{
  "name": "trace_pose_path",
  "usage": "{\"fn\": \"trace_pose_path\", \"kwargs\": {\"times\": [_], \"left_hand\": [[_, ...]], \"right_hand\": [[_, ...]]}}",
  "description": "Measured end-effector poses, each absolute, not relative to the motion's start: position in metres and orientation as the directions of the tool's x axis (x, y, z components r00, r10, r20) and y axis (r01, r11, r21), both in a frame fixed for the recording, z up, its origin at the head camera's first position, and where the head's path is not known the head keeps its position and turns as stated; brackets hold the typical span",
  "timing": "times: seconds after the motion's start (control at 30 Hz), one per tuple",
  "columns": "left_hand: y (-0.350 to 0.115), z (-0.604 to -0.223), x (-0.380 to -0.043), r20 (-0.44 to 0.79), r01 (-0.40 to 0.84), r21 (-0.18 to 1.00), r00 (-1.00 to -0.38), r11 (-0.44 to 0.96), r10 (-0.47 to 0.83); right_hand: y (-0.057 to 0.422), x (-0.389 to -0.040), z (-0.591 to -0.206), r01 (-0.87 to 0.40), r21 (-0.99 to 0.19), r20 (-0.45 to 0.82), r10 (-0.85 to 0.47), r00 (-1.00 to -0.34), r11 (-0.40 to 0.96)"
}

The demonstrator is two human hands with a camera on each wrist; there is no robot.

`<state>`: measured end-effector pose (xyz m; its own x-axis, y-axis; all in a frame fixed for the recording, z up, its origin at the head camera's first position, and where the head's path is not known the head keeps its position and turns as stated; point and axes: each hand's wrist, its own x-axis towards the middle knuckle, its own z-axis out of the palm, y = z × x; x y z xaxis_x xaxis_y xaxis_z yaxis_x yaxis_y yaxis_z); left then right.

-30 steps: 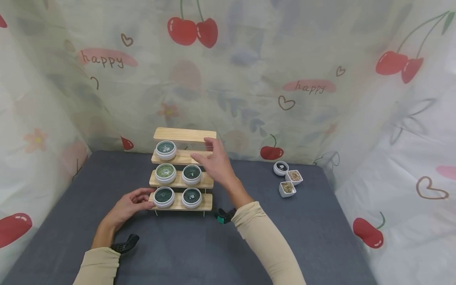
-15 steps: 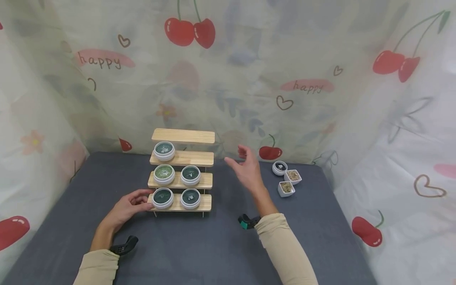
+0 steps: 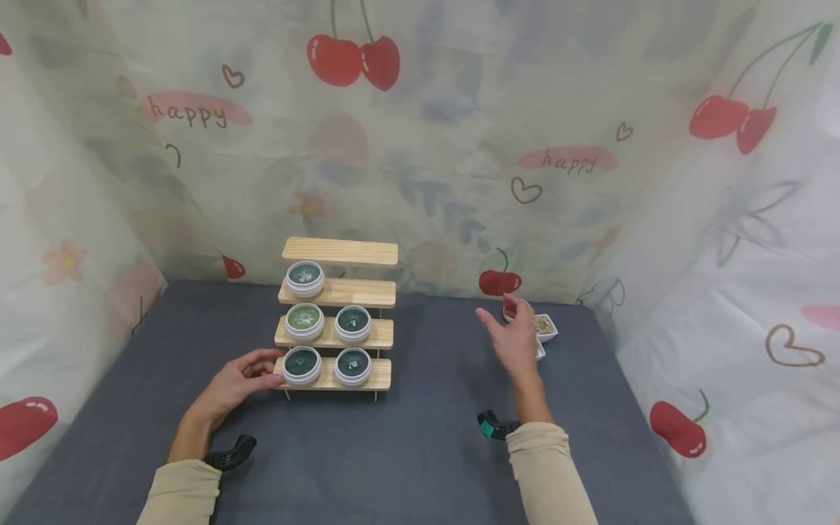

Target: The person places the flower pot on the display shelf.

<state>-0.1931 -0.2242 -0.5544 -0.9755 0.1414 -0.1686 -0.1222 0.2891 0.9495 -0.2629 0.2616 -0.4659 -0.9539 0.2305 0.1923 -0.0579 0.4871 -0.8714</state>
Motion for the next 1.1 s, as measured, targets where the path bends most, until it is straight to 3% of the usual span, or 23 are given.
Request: {"fn": "trace_pose_path", "kwargs": {"times": [0.27,0.5,0.9,1.1], "left_hand": [[-0.223,-0.551,-0.193,-0.171,-0.123,0.946,-0.975,0.3,0.139],[-0.223,-0.551,-0.193,-0.165,-0.118,0.947,-0.976,0.298,0.139],[-0.221,-0.552,-0.191,-0.169,-0.122,0.946,-0.976,0.299,0.137],[-0.221,-0.552,-0.19,-0.171,-0.129,0.944,-0.978,0.303,0.119]], "right_hand": [[0.304,-0.261,-0.495,0.026,-0.861,0.206,0.395,-0.895,0.509],[0.321,-0.254,-0.517,0.075,-0.863,0.178,0.439,-0.881,0.5],[0.335,-0.253,-0.559,0.105,-0.929,0.086,0.483,-0.872,0.356],[0.335,-0.257,-0.569,0.115,-0.911,0.102,0.485,-0.868,0.396]]}}
